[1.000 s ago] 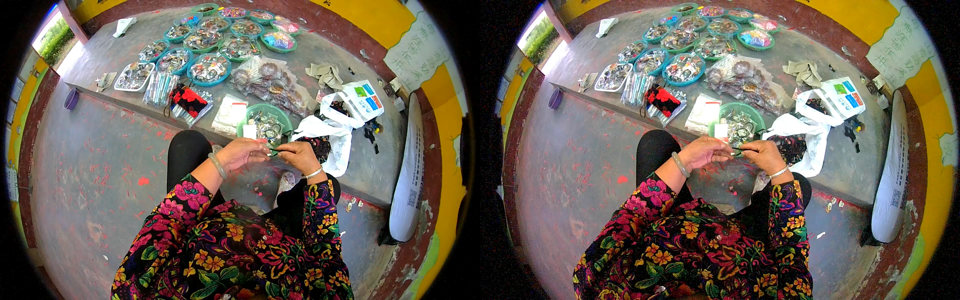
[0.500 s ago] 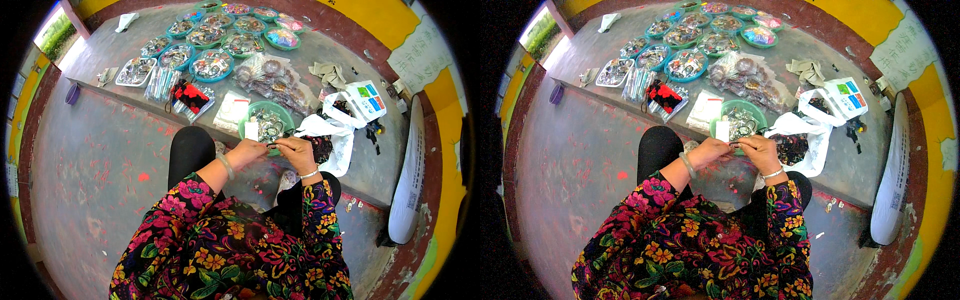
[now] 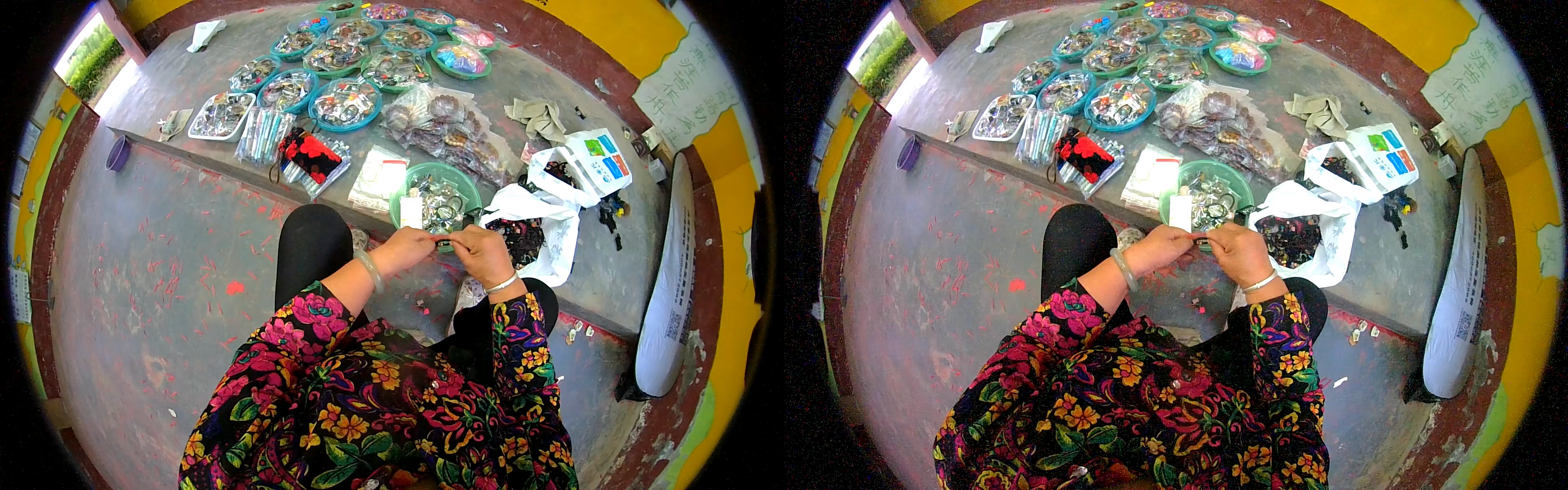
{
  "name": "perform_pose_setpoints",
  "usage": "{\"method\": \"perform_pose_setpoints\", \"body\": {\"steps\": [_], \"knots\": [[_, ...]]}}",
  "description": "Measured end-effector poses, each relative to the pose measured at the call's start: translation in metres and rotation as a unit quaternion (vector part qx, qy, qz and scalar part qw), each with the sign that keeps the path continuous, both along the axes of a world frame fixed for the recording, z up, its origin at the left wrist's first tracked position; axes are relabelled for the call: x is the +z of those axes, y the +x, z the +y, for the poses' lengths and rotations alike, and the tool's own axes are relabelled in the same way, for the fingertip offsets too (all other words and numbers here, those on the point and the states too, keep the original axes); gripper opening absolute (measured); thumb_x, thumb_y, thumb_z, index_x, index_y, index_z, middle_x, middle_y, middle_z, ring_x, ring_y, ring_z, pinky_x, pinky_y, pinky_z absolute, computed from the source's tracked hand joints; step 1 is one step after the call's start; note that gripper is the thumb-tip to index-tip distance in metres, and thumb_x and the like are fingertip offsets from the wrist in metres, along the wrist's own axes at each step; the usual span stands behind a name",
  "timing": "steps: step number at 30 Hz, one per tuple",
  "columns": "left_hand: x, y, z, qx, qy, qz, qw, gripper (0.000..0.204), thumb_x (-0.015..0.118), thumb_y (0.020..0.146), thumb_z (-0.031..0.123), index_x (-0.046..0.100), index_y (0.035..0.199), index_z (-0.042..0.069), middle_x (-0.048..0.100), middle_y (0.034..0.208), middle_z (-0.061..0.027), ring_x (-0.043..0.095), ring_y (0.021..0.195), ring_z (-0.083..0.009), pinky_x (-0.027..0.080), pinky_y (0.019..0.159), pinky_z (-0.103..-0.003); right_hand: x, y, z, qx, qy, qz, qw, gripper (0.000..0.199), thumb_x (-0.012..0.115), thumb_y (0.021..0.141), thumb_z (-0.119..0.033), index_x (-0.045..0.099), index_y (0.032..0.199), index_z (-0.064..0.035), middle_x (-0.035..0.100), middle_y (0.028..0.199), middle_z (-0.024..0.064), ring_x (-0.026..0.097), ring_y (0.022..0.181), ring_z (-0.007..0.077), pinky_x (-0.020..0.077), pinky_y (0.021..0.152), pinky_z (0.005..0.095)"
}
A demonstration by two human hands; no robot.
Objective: The person sits on the floor and packs small hair accessories into clear plastic bags. They pick up items from a green bowl and a white bag, place them into the packaging, and seal the bags. The person handles the items one by one, organizing them into the bags.
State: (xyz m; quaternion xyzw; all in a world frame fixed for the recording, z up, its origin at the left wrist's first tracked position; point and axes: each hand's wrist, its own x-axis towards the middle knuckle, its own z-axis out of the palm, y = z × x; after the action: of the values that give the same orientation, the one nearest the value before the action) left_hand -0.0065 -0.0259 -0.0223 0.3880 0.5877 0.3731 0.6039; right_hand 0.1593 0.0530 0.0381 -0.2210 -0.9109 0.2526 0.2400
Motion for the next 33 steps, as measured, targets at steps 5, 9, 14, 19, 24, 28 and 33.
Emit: {"method": "perform_pose_setpoints", "body": {"steps": [5, 9, 14, 19, 24, 28, 33], "knots": [[-0.004, 0.002, -0.001, -0.052, 0.17, 0.261, 0.949, 0.033, 0.044, 0.082, 0.016, 0.058, 0.111, 0.008, 0.062, 0.076, -0.0158, 0.06, 0.066, -0.0248, 0.047, 0.063, -0.033, -0.006, 0.0, -0.001, 0.013, 0.065, -0.048, 0.997, 0.005, 0.056, 0.075, -0.01, 0.059, 0.074, -0.0062, 0.055, 0.068, 0.0108, 0.055, 0.062, 0.0302, 0.0443, 0.054, 0.0377], [0.004, 0.008, -0.006, -0.052, 0.18, 0.259, 0.948, 0.032, 0.044, 0.08, 0.016, 0.057, 0.107, 0.005, 0.06, 0.08, -0.0203, 0.06, 0.071, -0.0313, 0.047, 0.066, -0.035, -0.017, 0.0, 0.001, 0.038, 0.093, -0.063, 0.993, 0.009, 0.056, 0.075, -0.011, 0.062, 0.081, -0.0067, 0.054, 0.067, 0.0102, 0.055, 0.062, 0.0301, 0.044, 0.053, 0.037], [0.009, 0.01, -0.006, -0.053, 0.162, 0.249, 0.953, 0.03, 0.044, 0.082, 0.017, 0.058, 0.104, 0.003, 0.06, 0.078, -0.0208, 0.059, 0.071, -0.0313, 0.046, 0.065, -0.036, -0.027, -0.001, 0.002, 0.068, 0.052, -0.068, 0.994, 0.013, 0.055, 0.077, -0.011, 0.061, 0.087, -0.0062, 0.055, 0.069, 0.0122, 0.055, 0.063, 0.032, 0.0451, 0.055, 0.037], [-0.001, 0.003, -0.001, -0.007, 0.116, 0.165, 0.979, 0.031, 0.041, 0.084, 0.017, 0.059, 0.105, 0.004, 0.06, 0.075, -0.0141, 0.058, 0.069, -0.0218, 0.046, 0.066, -0.033, -0.008, -0.003, -0.003, -0.023, -0.138, -0.046, 0.989, 0.014, 0.052, 0.078, -0.011, 0.057, 0.091, -0.0056, 0.06, 0.075, 0.0162, 0.059, 0.071, 0.0336, 0.0463, 0.06, 0.039], [-0.007, 0.005, 0.002, 0.002, 0.069, 0.076, 0.995, 0.03, 0.039, 0.086, 0.015, 0.059, 0.107, 0.004, 0.06, 0.08, -0.0059, 0.054, 0.071, -0.0121, 0.046, 0.067, -0.027, 0.0, 0.001, 0.002, -0.065, -0.153, -0.027, 0.986, 0.014, 0.055, 0.078, -0.013, 0.057, 0.091, -0.0067, 0.061, 0.073, 0.0147, 0.06, 0.069, 0.0324, 0.0465, 0.059, 0.0365], [-0.007, 0.004, 0.002, -0.018, 0.059, 0.074, 0.995, 0.03, 0.039, 0.087, 0.013, 0.058, 0.108, 0.001, 0.059, 0.089, -0.0052, 0.053, 0.073, -0.0111, 0.047, 0.07, -0.025, 0.007, -0.001, 0.0, -0.061, -0.144, -0.035, 0.987, 0.011, 0.059, 0.075, -0.013, 0.059, 0.084, -0.0059, 0.061, 0.074, 0.013, 0.059, 0.068, 0.0309, 0.0464, 0.059, 0.0337], [-0.009, 0.006, 0.001, 0.022, 0.024, -0.064, 0.997, 0.03, 0.039, 0.087, 0.012, 0.056, 0.11, 0.001, 0.057, 0.097, -0.0065, 0.053, 0.079, -0.012, 0.049, 0.072, -0.028, -0.011, 0.002, 0.008, -0.067, -0.123, 0.018, 0.99, 0.011, 0.065, 0.068, -0.013, 0.064, 0.077, -0.0059, 0.059, 0.09, 0.0109, 0.057, 0.08, 0.0267, 0.0459, 0.067, 0.0314]]}}
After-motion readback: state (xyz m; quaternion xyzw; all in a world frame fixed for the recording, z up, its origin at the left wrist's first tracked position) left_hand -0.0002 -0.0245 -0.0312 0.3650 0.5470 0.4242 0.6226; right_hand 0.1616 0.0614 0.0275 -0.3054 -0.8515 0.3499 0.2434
